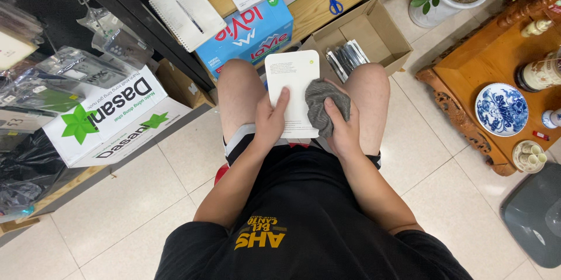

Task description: The person wipes the front and back of a white phone case and its clear packaging with a cloth by hand.

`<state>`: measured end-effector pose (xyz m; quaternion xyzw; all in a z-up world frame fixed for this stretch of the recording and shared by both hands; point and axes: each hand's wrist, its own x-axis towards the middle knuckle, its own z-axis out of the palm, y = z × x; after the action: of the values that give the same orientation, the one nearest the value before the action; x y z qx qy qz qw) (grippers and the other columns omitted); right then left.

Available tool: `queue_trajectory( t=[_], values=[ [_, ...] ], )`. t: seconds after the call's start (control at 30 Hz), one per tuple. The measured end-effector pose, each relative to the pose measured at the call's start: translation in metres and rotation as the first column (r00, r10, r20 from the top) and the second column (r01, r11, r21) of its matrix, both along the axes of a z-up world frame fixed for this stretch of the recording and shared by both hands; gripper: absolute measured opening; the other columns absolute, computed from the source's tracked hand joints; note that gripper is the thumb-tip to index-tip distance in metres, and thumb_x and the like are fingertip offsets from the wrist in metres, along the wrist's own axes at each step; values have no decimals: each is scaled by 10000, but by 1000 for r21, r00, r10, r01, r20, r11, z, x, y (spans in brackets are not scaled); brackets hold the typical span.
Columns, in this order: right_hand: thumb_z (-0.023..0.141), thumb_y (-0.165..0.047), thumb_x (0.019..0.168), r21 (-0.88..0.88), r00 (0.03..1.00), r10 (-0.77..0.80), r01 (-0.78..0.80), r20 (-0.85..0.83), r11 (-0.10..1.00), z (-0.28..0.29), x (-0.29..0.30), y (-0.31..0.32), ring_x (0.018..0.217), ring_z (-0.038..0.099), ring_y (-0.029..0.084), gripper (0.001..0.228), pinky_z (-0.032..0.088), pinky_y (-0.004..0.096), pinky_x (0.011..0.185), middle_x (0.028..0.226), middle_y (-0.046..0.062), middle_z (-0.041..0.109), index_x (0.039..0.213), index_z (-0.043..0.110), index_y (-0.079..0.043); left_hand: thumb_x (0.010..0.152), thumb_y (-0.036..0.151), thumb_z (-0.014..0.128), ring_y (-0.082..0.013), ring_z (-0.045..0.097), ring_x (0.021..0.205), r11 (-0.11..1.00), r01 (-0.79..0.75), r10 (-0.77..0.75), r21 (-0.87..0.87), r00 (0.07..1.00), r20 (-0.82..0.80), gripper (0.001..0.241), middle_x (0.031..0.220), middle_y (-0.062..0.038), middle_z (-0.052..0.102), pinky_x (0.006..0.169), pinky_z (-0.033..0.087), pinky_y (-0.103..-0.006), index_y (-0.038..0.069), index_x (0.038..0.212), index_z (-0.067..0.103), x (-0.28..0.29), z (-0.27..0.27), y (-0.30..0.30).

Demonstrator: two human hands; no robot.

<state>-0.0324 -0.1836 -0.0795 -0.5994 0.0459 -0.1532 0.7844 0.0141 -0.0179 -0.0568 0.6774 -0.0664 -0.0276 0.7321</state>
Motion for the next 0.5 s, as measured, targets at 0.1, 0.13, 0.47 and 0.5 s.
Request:
queue_trajectory(
  t=[0.1,0.13,0.47,0.5],
  values=[
    [596,-207,1048,49,1000,-2,2,-3,999,0,-3,3,1225,606,226,435,524,433,1050,1344,172,639,1436,553,-15,1123,391,368,-146,622,865,1000,13,-13,7,1000,6,482,869,-95,701,848,522,-331,43,1022,686,0,-5,1],
    [592,-182,1045,83,1000,-4,4,-7,997,1,-5,4,1172,639,228,406,556,434,1013,1286,171,665,1415,568,-16,1133,428,289,-162,624,896,1000,28,-28,-2,1000,-3,560,898,-95,694,894,520,-346,39,1042,682,-1,-12,0],
    [657,-172,1025,201,996,-87,82,14,976,52,-9,17,946,685,134,116,575,317,880,983,55,729,1098,692,-89,1112,270,382,-187,575,989,997,73,-69,-15,982,178,339,973,-123,626,949,485,-414,3,1205,569,-5,14,0],
    [652,-177,1028,187,997,-81,78,12,979,52,-10,16,943,682,137,123,576,327,883,980,56,726,1099,690,-85,1105,229,377,-198,577,1006,997,75,-71,-8,976,204,325,985,-131,625,952,483,-427,-9,1227,561,-4,6,1]
  ],
)
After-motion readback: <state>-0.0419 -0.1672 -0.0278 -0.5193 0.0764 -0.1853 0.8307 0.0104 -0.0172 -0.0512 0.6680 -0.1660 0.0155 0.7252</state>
